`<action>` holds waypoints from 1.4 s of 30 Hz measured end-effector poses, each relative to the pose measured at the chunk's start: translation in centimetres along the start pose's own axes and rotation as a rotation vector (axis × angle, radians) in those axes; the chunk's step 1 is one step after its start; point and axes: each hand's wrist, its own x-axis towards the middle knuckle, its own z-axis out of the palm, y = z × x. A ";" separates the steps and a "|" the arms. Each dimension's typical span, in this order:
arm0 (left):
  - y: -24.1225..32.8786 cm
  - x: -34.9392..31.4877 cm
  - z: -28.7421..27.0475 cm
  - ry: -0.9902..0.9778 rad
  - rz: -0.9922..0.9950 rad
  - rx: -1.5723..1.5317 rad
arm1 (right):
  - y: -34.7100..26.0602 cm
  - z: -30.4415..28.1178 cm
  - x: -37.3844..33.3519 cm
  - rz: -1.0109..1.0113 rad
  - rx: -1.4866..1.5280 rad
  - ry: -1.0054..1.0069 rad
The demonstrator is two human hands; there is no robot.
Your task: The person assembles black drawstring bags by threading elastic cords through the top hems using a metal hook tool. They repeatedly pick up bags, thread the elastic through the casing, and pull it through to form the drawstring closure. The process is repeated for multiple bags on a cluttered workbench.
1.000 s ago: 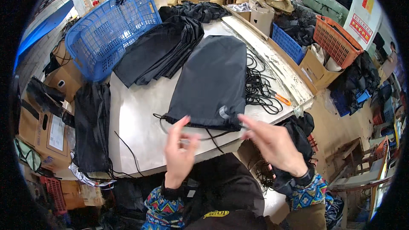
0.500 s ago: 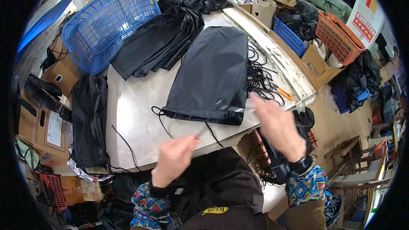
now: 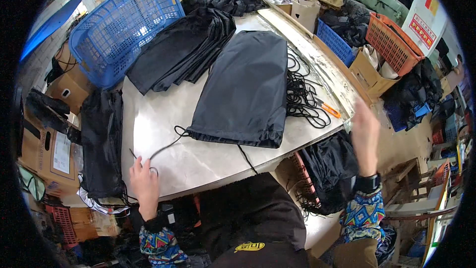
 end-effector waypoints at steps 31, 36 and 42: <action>11.1 3.0 -0.3 -0.135 0.683 -0.527 | -11.6 13.0 -1.9 -0.421 0.103 -0.601; 10.4 6.7 5.0 -0.164 0.540 -0.262 | -5.9 12.2 -0.4 -0.231 -0.058 -0.439; 15.3 6.8 2.7 -0.124 0.561 -0.543 | -4.2 8.1 0.2 0.035 0.338 -0.439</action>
